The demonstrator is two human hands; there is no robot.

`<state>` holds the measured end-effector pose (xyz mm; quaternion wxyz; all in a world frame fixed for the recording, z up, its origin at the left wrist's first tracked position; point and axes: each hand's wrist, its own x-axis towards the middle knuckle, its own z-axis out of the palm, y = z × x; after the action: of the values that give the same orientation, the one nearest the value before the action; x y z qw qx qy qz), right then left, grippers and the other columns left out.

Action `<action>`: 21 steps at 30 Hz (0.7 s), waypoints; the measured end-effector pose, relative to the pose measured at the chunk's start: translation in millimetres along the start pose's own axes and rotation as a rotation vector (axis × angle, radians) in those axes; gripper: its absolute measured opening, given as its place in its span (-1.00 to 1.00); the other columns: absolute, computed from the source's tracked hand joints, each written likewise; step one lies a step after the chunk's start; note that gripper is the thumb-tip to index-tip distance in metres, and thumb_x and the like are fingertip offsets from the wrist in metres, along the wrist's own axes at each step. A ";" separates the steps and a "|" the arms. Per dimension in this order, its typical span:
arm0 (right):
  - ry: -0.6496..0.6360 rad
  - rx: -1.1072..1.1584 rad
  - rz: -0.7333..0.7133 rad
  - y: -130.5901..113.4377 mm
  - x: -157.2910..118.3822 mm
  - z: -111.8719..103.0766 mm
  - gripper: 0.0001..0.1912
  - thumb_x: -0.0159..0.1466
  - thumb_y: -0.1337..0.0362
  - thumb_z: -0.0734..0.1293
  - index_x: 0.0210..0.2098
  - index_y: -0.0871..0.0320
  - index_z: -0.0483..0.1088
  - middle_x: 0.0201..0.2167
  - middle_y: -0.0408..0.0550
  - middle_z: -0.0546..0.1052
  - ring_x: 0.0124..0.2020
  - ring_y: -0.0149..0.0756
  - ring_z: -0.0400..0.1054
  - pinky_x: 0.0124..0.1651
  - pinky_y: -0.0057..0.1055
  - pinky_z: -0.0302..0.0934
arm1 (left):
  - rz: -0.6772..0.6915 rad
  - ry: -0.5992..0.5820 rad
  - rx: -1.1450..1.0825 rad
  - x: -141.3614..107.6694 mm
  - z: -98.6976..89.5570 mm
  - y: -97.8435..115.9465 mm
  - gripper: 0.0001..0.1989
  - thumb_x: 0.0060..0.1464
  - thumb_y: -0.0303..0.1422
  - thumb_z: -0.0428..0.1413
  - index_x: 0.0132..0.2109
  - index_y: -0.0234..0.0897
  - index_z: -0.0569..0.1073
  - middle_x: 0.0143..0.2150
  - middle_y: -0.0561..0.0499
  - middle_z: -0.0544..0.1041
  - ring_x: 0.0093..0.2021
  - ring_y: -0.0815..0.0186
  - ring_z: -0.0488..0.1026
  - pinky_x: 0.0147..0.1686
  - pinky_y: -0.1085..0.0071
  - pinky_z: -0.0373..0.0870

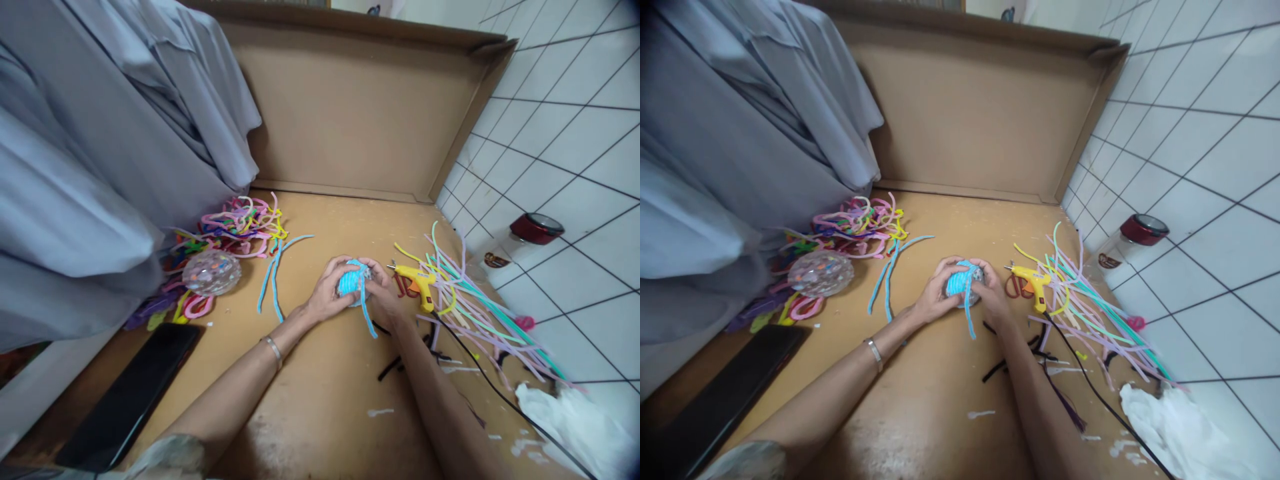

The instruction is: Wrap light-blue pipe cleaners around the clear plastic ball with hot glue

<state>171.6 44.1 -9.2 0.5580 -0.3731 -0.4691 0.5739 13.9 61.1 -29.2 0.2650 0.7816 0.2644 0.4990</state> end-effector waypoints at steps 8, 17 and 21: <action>0.009 -0.045 -0.047 5.5 1.8 -1.2 -0.56 -0.01 0.31 0.37 -0.10 0.04 0.33 -0.17 -0.11 0.49 -0.25 -0.29 0.38 -0.24 -0.41 0.31 | 0.015 0.006 -0.006 0.3 1.0 0.9 -0.52 0.02 -0.33 0.18 0.12 -0.15 0.35 0.17 -0.17 0.24 0.21 0.05 0.24 0.17 0.01 0.23; 0.095 -0.109 -0.059 5.7 4.0 5.7 -0.56 -0.08 0.35 0.35 -0.16 0.05 0.32 -0.25 -0.16 0.45 -0.28 -0.32 0.33 -0.22 -0.40 0.27 | 0.006 0.032 -0.014 1.2 2.3 1.8 -0.55 0.04 -0.23 0.21 0.09 -0.17 0.37 0.13 -0.18 0.27 0.17 0.08 0.28 0.14 0.05 0.28; 0.061 -0.077 -0.077 9.3 3.2 3.6 -0.55 -0.04 0.34 0.32 -0.12 0.04 0.31 -0.23 -0.15 0.46 -0.27 -0.29 0.35 -0.24 -0.40 0.27 | -0.009 0.025 0.005 0.7 2.6 -1.1 -0.52 0.01 -0.24 0.22 0.08 -0.18 0.36 0.13 -0.18 0.26 0.18 0.08 0.27 0.14 0.07 0.28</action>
<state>165.1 47.4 -16.8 0.5790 -0.3934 -0.4877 0.5217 16.4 61.9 -30.4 0.2620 0.7748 0.2725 0.5067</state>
